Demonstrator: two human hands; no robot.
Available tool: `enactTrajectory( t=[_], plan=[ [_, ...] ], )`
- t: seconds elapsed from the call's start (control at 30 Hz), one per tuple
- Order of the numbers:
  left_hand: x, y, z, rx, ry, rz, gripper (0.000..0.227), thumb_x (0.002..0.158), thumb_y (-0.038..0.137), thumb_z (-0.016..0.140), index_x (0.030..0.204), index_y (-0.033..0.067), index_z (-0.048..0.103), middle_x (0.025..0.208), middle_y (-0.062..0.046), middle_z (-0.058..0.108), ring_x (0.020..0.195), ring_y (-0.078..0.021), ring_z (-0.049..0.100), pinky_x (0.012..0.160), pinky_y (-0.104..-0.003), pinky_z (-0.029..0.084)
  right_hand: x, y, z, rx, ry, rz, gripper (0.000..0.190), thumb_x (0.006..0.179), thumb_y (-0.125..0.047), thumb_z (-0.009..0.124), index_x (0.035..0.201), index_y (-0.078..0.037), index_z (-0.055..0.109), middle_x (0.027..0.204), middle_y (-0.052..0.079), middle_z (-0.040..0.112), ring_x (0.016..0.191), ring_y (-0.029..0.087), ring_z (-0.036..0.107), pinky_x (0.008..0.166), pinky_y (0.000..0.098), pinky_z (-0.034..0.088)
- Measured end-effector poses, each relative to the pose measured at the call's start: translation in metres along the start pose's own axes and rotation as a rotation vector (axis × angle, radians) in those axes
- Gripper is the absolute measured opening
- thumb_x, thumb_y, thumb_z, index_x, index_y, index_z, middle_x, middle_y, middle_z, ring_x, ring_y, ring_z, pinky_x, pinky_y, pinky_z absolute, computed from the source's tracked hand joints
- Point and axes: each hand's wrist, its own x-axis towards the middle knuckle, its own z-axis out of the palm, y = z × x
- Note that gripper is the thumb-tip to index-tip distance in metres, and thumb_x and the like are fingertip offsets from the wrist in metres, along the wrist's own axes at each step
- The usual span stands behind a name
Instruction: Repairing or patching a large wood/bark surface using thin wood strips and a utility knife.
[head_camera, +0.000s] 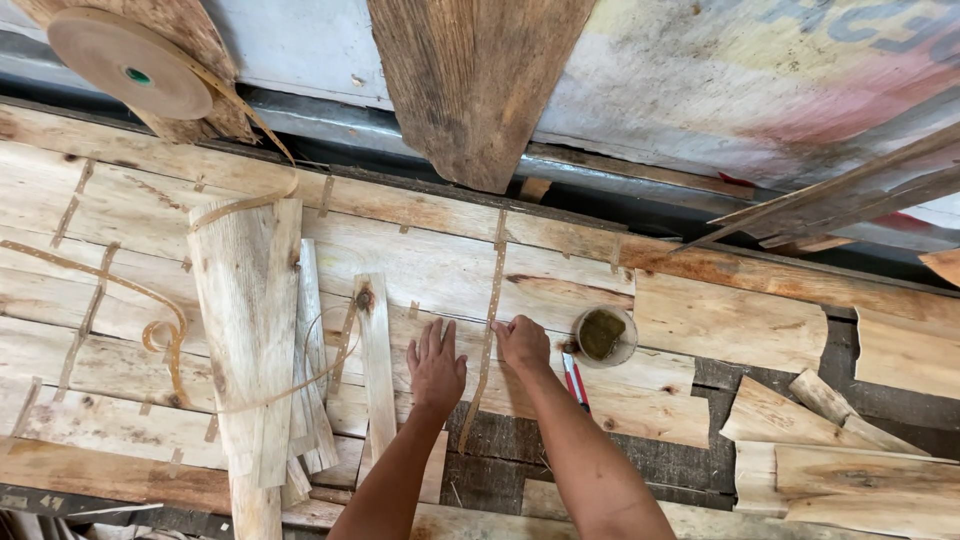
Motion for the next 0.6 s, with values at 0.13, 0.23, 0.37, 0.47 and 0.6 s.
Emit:
enactTrajectory(
  t=[0.13,0.23,0.37,0.47,0.6],
  plan=[
    [0.005,0.003,-0.016,-0.022,-0.050,-0.037,0.078,0.100,0.038,0.053,0.160,0.0100,0.013,0.167,-0.010,0.021,0.155,-0.0257,0.015,0.123,-0.055,0.011,-0.002,0.000,-0.001,0.029,-0.034,0.033,0.044,0.095,-0.055,0.065,0.084,-0.013,0.060,0.074,0.004,0.065,0.067,0.018,0.063,0.062,0.0389,0.053],
    [0.021,0.002,-0.023,-0.198,-0.019,-0.137,0.076,0.101,0.035,0.053,0.162,0.0103,0.017,0.162,-0.010,0.030,0.148,-0.0257,0.030,0.121,-0.052,0.022,-0.004,-0.003,-0.006,0.017,-0.017,0.028,0.043,0.093,-0.054,0.068,0.083,-0.013,0.061,0.076,0.004,0.067,0.070,0.019,0.064,0.066,0.0403,0.052],
    [0.040,-0.006,-0.022,-0.157,0.030,-0.141,0.045,0.106,0.027,0.052,0.148,0.0143,0.046,0.152,-0.013,0.041,0.136,-0.0254,0.045,0.111,-0.044,0.037,-0.009,-0.011,-0.011,0.013,-0.027,0.052,0.047,0.092,-0.057,0.070,0.082,-0.012,0.061,0.079,0.005,0.067,0.074,0.020,0.065,0.068,0.0415,0.052],
    [0.042,-0.007,-0.028,-0.145,0.082,-0.124,0.030,0.104,0.027,0.054,0.132,0.0153,0.059,0.139,-0.009,0.051,0.127,-0.0228,0.050,0.106,-0.042,0.042,-0.010,-0.014,-0.014,0.030,-0.065,0.088,0.049,0.089,-0.060,0.073,0.083,-0.012,0.061,0.081,0.006,0.068,0.076,0.021,0.066,0.069,0.0413,0.054],
    [0.043,-0.006,-0.042,-0.063,0.139,-0.051,0.024,0.100,0.028,0.059,0.120,0.0140,0.062,0.118,-0.006,0.056,0.113,-0.0237,0.055,0.097,-0.045,0.043,-0.003,-0.008,-0.009,0.030,-0.045,0.064,0.052,0.083,-0.062,0.076,0.082,-0.012,0.063,0.082,0.007,0.071,0.078,0.022,0.069,0.071,0.0410,0.054]
  ],
)
